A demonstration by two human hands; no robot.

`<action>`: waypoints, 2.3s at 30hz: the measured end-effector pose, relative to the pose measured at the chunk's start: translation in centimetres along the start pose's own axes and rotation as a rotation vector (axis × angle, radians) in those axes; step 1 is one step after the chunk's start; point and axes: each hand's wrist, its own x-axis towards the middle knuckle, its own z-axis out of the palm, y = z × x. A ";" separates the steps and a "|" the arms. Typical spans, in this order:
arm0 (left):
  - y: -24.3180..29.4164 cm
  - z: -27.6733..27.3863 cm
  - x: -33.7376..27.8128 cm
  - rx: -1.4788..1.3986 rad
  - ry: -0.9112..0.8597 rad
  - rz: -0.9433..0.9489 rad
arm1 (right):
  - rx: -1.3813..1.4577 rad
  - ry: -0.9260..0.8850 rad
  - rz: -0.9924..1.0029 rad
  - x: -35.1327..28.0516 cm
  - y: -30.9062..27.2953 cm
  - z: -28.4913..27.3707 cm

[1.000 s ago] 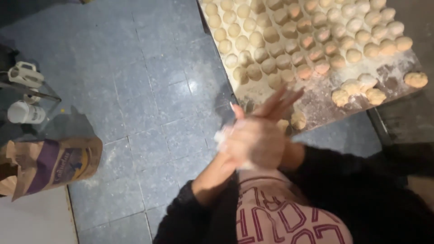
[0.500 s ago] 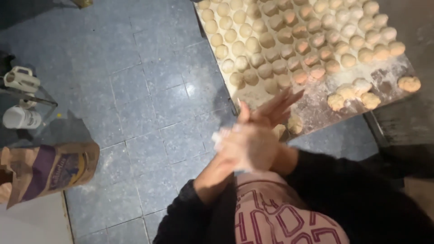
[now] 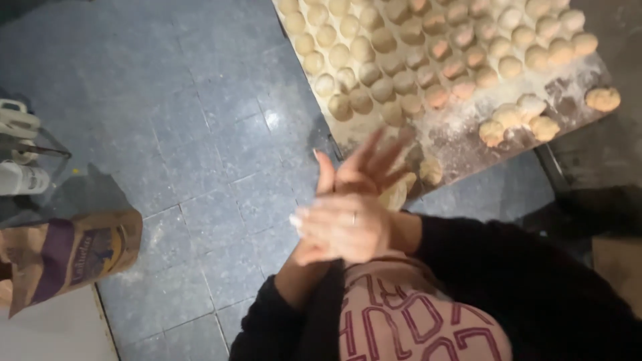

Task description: Shaping dough into small balls and placing them on a floured wooden board.

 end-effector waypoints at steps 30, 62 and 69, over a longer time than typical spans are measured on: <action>-6.7 -9.6 -13.8 0.563 1.363 0.633 | -0.356 -0.622 0.823 -26.0 19.4 -0.8; -1.7 -9.2 -4.3 0.500 0.364 0.337 | 0.163 0.036 0.932 -3.3 1.8 -2.9; -1.3 -8.6 -3.6 0.536 0.498 0.567 | 0.152 0.132 1.050 -3.2 1.6 -0.5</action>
